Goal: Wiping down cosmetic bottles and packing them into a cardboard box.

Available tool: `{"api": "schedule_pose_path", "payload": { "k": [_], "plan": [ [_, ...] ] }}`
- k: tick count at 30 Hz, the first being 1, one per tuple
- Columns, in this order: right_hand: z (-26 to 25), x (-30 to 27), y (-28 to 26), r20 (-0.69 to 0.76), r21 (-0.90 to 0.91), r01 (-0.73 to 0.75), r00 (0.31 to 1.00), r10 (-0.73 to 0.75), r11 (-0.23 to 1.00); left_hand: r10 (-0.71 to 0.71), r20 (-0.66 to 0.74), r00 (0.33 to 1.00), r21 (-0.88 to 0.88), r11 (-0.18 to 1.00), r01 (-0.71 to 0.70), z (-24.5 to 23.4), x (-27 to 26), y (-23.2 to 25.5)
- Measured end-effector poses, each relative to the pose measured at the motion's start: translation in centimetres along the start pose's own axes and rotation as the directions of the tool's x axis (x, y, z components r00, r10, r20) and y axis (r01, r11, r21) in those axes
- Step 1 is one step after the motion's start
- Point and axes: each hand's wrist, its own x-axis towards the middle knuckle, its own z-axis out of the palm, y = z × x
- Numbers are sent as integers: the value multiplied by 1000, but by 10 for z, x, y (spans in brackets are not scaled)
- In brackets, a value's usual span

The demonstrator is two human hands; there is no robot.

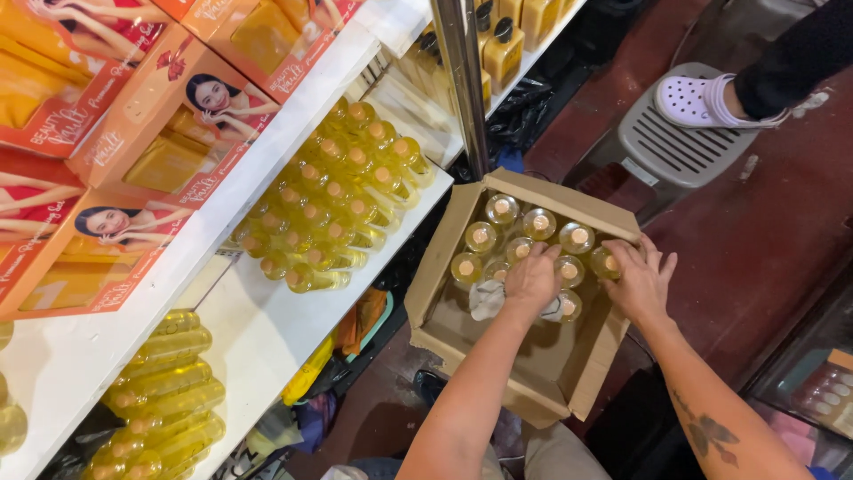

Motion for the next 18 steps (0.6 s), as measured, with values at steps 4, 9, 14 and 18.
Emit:
{"api": "schedule_pose_path", "payload": {
  "k": [4,9,14,18],
  "plan": [
    [6,3,-3,-8,-47,28,1000,-28,999,1,-54,999,25,1000,0,7,4,-18],
    [10,6,-1,35,-129,35,999,-31,991,-48,-121,992,8,999,50,-8,-2,-20],
    [-9,0,-22,63,-127,43,997,-36,991,-71,-200,977,-5,997,71,-19,-7,-29],
    [-20,1,-48,-5,-89,111,994,-112,990,-115,-317,941,-23,993,114,-43,-14,-34]
  ]
}}
